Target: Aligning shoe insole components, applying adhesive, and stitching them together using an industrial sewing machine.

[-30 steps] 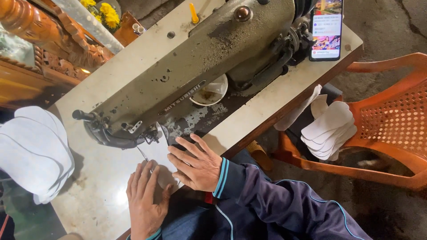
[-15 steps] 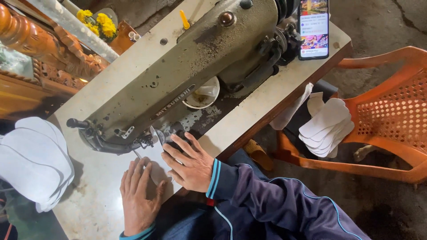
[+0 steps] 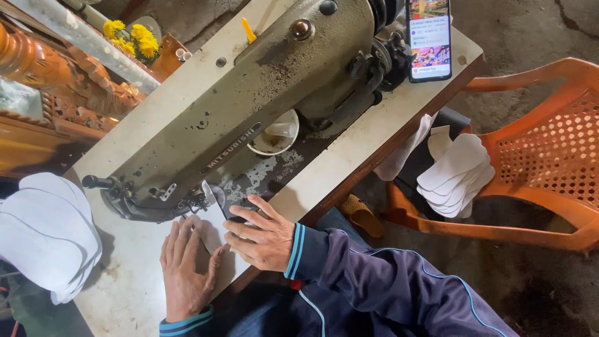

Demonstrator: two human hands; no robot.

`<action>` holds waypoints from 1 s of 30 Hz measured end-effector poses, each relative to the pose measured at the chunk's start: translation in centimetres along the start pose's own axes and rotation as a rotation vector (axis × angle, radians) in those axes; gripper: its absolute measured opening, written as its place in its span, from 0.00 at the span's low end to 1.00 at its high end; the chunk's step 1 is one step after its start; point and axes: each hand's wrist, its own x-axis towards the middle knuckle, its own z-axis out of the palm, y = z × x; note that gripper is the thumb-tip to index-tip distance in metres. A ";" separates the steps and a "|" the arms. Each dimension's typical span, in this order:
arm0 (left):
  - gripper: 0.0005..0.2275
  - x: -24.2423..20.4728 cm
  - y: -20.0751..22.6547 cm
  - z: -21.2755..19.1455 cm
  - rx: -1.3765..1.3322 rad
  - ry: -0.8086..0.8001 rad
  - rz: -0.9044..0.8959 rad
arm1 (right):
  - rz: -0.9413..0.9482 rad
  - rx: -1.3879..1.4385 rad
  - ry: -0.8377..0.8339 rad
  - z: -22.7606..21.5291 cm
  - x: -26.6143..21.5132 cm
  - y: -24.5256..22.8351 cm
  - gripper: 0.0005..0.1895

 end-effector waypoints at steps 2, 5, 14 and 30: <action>0.31 0.1 -0.5 0.1 0.004 -0.009 0.002 | 0.018 -0.010 0.012 -0.1 0.0 -0.1 0.11; 0.31 0.5 -1.1 0.2 -0.003 -0.043 -0.031 | 0.033 -0.016 0.009 0.1 0.0 -0.2 0.13; 0.28 1.2 -2.1 0.2 0.000 -0.013 0.013 | 0.081 -0.061 0.010 1.2 -0.2 -0.7 0.17; 0.24 2.9 -4.4 0.7 0.009 -0.053 0.032 | 0.085 -0.082 -0.026 1.0 -0.1 -0.2 0.21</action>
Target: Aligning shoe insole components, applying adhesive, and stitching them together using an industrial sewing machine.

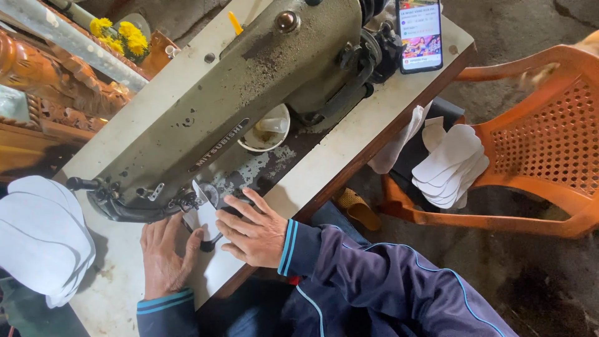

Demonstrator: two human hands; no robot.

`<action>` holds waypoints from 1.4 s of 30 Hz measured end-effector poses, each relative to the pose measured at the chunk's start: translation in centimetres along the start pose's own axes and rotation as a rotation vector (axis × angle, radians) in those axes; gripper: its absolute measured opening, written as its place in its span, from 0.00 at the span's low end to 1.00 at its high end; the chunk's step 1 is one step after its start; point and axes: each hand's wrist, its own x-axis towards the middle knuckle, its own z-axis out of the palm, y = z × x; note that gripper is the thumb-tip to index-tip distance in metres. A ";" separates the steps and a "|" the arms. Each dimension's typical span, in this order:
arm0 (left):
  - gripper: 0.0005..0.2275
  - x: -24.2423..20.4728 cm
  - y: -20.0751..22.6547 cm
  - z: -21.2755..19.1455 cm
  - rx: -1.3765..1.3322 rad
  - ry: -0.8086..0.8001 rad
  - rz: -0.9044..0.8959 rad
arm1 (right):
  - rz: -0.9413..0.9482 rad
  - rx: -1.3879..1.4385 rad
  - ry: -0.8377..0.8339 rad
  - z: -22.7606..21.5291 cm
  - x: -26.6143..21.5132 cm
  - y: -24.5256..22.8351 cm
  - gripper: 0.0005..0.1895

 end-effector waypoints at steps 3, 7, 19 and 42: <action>0.19 0.4 -1.0 1.1 0.022 0.041 0.031 | 0.012 0.049 0.048 0.6 0.1 0.1 0.21; 0.17 -0.3 -4.4 3.0 0.000 0.136 0.069 | -0.009 0.014 0.170 2.9 0.3 -1.0 0.20; 0.21 -0.1 -5.8 4.2 -0.035 0.102 0.033 | 0.038 0.011 0.001 3.2 1.0 -1.3 0.26; 0.14 0.4 -2.6 3.5 0.209 0.266 0.073 | 0.141 0.077 0.087 2.7 1.7 -1.0 0.27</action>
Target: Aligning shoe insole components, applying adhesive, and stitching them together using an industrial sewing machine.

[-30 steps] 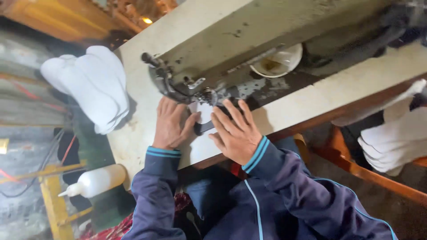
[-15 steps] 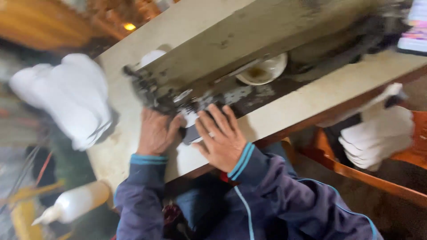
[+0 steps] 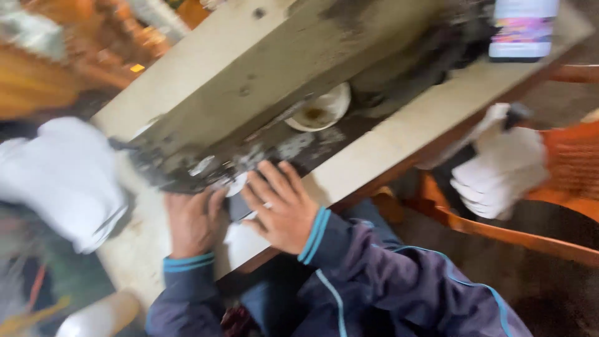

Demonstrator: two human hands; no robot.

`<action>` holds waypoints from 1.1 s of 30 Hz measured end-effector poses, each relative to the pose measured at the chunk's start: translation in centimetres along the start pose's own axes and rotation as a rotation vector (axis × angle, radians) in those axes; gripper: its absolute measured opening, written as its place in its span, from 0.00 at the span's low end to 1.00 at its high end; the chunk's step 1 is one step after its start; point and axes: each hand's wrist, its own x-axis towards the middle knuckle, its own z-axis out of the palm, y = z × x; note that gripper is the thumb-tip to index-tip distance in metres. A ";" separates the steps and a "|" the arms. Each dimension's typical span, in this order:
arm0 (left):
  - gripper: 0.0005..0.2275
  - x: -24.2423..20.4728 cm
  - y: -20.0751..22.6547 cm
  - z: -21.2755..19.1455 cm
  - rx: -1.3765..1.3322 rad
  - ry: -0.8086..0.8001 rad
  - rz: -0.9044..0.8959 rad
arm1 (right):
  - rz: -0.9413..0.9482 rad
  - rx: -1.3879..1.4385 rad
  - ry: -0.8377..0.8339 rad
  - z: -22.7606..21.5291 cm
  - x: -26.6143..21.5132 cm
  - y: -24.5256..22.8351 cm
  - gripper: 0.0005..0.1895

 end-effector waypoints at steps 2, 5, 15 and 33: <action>0.13 -0.2 0.4 -1.5 -0.089 0.001 -0.040 | -0.023 -0.071 0.017 0.3 0.2 0.0 0.26; 0.17 -1.4 0.2 -2.1 -0.052 -0.137 -0.096 | -0.020 -0.074 0.003 0.6 0.3 -0.1 0.27; 0.23 -1.7 6.2 -5.6 0.031 -0.184 -0.198 | 0.034 -0.029 -0.114 0.3 0.1 0.0 0.28; 0.21 -2.9 15.4 -8.0 -0.283 -0.424 -0.356 | 0.034 -0.064 -0.035 -0.9 -0.8 1.0 0.19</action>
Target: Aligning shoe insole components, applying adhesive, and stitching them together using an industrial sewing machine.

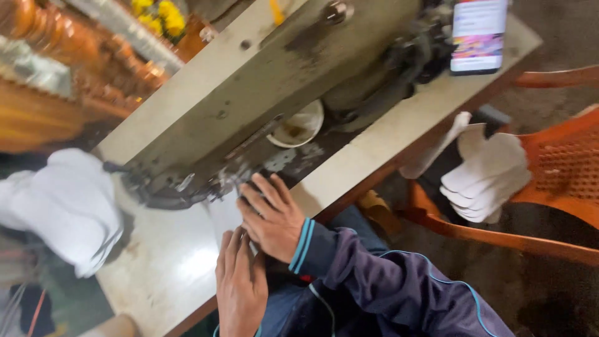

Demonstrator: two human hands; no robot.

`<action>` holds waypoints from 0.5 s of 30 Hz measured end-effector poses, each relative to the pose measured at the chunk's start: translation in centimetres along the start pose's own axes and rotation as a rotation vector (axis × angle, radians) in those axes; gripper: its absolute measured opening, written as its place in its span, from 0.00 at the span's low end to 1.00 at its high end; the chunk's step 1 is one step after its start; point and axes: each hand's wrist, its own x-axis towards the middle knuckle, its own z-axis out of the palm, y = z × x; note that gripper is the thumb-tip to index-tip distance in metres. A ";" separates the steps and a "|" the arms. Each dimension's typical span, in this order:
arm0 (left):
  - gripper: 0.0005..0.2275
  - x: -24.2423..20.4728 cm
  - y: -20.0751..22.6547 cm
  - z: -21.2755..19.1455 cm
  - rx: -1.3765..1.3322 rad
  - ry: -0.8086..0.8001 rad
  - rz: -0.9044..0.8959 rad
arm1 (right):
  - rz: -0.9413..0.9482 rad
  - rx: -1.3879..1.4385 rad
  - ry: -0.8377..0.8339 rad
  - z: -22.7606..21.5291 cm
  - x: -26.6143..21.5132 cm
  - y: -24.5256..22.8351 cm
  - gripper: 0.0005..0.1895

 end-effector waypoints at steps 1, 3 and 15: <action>0.22 -0.1 0.1 0.4 -0.035 -0.018 -0.023 | 0.013 0.026 -0.023 0.0 -0.3 0.2 0.18; 0.24 -0.6 0.4 1.1 -0.069 -0.038 -0.037 | 0.030 0.045 -0.039 -0.1 -0.5 0.5 0.18; 0.17 -2.6 -1.3 3.8 -0.101 0.247 -0.060 | 0.015 0.084 -0.124 -0.7 -0.7 1.0 0.20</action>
